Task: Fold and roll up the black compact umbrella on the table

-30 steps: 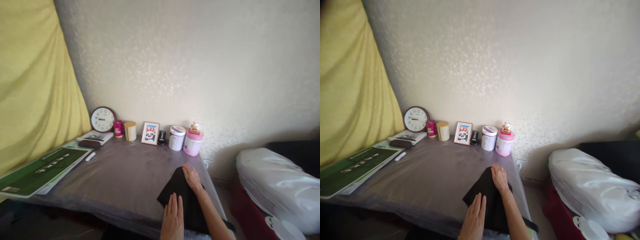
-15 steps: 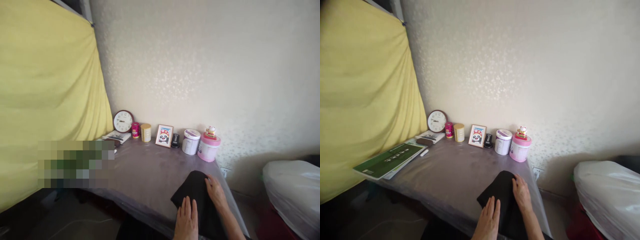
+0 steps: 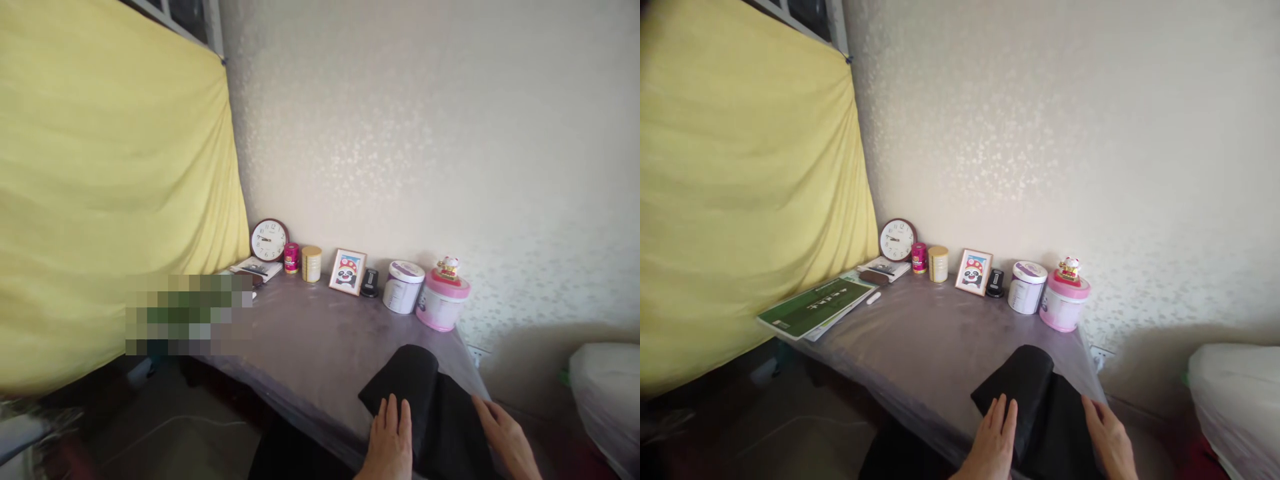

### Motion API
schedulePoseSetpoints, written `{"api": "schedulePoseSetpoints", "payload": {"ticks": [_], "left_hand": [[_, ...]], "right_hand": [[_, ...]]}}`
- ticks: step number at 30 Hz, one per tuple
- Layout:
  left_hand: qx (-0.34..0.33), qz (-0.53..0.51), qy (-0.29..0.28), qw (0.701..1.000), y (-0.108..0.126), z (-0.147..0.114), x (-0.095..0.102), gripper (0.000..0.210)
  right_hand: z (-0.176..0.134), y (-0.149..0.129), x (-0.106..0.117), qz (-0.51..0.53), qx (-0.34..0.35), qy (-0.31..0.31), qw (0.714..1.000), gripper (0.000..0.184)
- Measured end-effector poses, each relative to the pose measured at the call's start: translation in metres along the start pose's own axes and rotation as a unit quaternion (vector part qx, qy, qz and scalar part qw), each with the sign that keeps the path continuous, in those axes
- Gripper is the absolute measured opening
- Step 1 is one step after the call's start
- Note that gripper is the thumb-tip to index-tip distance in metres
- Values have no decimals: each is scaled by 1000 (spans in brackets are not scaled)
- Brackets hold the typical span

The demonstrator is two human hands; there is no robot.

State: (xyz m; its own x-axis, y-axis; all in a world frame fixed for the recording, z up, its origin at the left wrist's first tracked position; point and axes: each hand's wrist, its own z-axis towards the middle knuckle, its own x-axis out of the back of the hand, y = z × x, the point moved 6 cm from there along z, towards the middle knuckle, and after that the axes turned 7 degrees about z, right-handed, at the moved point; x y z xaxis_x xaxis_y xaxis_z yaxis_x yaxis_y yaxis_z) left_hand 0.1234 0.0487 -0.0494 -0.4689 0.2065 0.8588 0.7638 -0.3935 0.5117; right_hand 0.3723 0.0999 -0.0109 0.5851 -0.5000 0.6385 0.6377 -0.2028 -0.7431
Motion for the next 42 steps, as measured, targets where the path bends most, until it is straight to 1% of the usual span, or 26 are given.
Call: {"api": "schedulePoseSetpoints", "payload": {"ticks": [2, 3, 4, 6, 9, 11, 13, 15, 18, 21, 24, 26, 28, 31, 34, 36, 39, 40, 42], "left_hand": [[7, -5, 2, 1000, -2, 2, -2, 90], [9, -6, 3, 1000, -2, 2, -2, 87], [10, -6, 4, 1000, -2, 3, -1, 87], [7, 0, -1, 1000, 0, 1, 1, 94], [1, 11, -9, 1000, 4, -7, 8, 109], [5, 20, 0, 1000, 7, -13, 16, 109], [16, 33, 7, 999, 10, -18, 24, 104], [26, 45, -1, 999, 14, -21, 31, 101], [35, 72, -15, 997, 17, -23, 36, 100], [31, 76, -6, 997, 17, -23, 35, 100], [28, 80, 7, 996, 14, -22, 29, 101], [25, 84, 9, 996, 14, -22, 27, 102], [26, 91, 2, 995, 16, -22, 28, 103], [36, 109, -19, 993, 20, -22, 33, 105], [43, 116, -33, 992, 22, -21, 34, 105], [42, 115, -29, 992, 19, -19, 29, 106], [32, 100, -9, 994, 10, -16, 18, 106], [20, 91, -1, 996, 8, -15, 14, 104], [11, 85, -3, 996, 5, -13, 9, 100]], "right_hand": [[-1, -1, -5, 29, -43, -44, 998, 41], [-1, -3, -8, 42, -52, -59, 996, 43], [-1, -6, -11, 51, -51, -64, 995, 43], [-1, -11, -17, 53, -40, -69, 995, 40], [0, -16, -23, 33, -11, -38, 999, 31], [-1, -18, -24, 32, 19, -18, 999, 31], [-4, -12, -22, 13, 9, -10, 1000, 32], [-8, -5, -17, 0, -9, -6, 1000, 33], [-14, -4, -11, 24, -15, 0, 1000, 38], [-18, -17, -8, 82, -9, -3, 997, 45], [-20, -36, -8, 144, -3, -10, 989, 49], [-21, -50, -9, 165, -5, -20, 986, 50], [-21, -63, -12, 160, -2, -33, 987, 50], [-18, -82, -20, 133, 27, -35, 990, 48], [-11, -94, -34, 127, 53, -36, 990, 46], [-6, -98, -46, 121, 58, -45, 990, 46], [-1, -101, -62, 107, 55, -57, 991, 41], [0, -101, -67, 104, 52, -60, 991, 40], [-1, -101, -77, 100, 41, -73, 991, 39]]}}
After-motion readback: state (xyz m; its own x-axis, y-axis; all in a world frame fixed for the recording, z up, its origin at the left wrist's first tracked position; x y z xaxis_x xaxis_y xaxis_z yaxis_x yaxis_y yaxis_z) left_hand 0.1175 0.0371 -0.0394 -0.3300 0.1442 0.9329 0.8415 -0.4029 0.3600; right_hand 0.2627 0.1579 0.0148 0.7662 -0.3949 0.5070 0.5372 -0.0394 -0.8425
